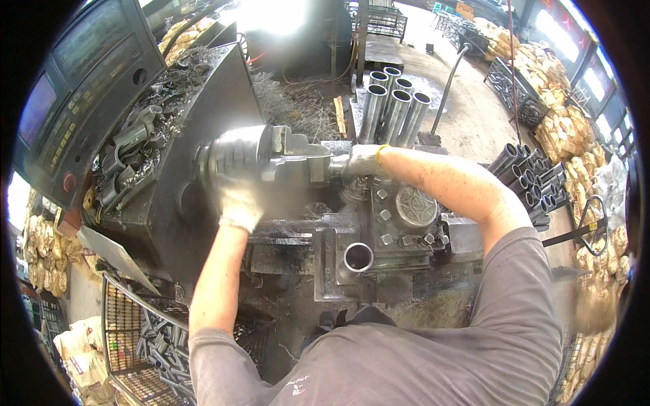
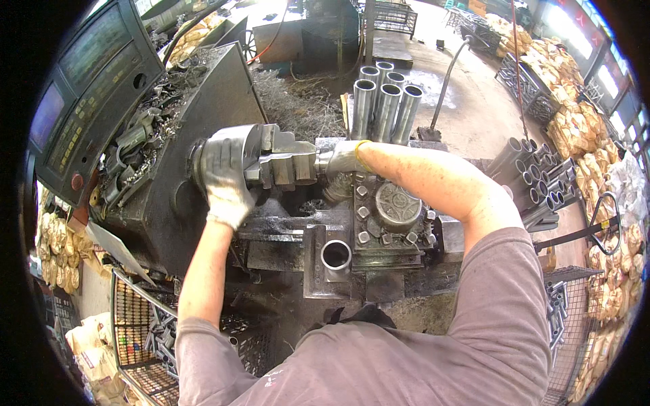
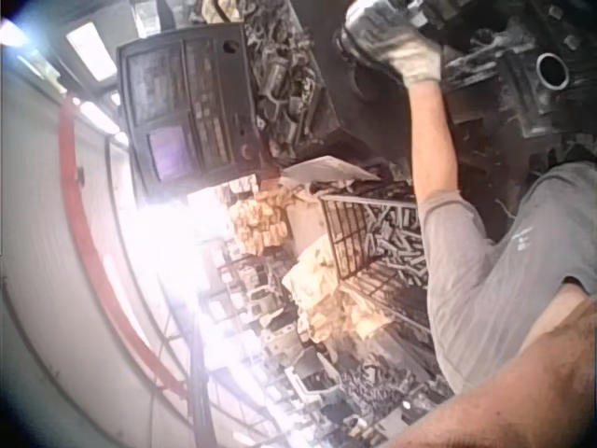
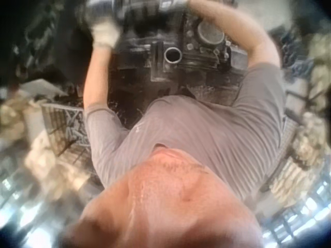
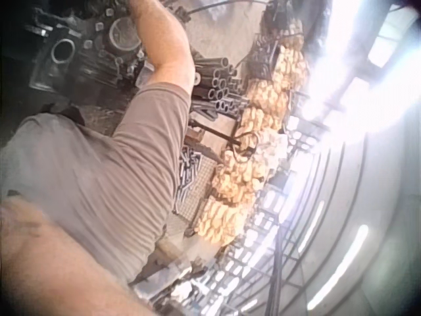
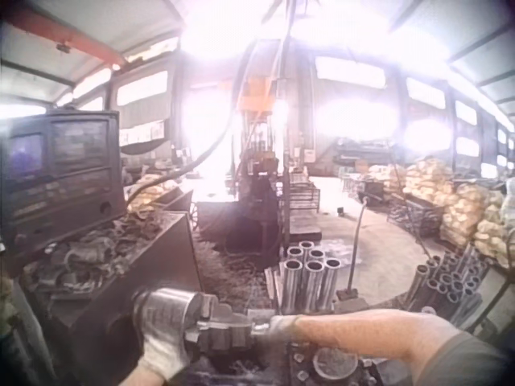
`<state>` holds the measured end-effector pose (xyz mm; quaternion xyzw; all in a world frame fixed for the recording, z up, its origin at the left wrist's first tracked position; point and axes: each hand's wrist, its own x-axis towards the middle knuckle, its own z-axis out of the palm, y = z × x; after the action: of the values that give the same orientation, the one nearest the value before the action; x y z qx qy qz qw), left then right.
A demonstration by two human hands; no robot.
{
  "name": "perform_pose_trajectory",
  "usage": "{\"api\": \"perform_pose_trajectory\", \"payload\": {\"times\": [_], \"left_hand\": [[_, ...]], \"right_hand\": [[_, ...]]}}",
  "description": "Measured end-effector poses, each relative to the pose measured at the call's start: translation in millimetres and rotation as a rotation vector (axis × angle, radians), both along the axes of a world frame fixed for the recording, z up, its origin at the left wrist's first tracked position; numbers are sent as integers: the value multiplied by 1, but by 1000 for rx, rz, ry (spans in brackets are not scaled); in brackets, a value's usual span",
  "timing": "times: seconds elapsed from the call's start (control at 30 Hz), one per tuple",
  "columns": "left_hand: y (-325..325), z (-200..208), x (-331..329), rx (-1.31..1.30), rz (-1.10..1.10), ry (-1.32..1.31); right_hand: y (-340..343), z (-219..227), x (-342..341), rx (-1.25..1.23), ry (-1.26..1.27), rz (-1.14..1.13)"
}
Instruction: The person repeatedly loads cylindrical metal tubes into a lathe chuck, operates the machine, and removes the processed parts. The finished pieces are placed into a wire basket nearby.
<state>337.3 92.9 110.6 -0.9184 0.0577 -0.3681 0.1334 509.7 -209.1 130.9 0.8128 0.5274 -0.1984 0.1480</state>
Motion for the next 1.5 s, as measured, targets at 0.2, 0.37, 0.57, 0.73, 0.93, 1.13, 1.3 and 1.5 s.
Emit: {"api": "perform_pose_trajectory", "payload": {"times": [0.2, 0.37, 0.57, 0.73, 0.93, 1.13, 1.3, 1.5], "left_hand": [[0, 50, 7, -71, 183, 442], [19, 93, 69, -132, 89, 844], [2, 58, 68, -264, -44, 400], [6, 38, 18, -261, -101, 26], [11, 27, 19, -286, -127, 18], [9, 26, 26, -338, -62, 59], [7, 24, 13, -442, -171, -1], [-115, -10, -176, -1952, -1071, 381]], "right_hand": [[-27, 108, -44, 923, 406, -1256], [54, 130, -30, 1477, -229, -421], [34, 27, 26, 336, 99, -257], [41, 30, 14, -19, 571, -428], [52, 22, -3, -33, 377, -344], [-30, 62, -18, -15, -178, -300], [-56, 121, -115, 276, -514, -541], [-22, 105, -325, 794, -144, -579]]}}
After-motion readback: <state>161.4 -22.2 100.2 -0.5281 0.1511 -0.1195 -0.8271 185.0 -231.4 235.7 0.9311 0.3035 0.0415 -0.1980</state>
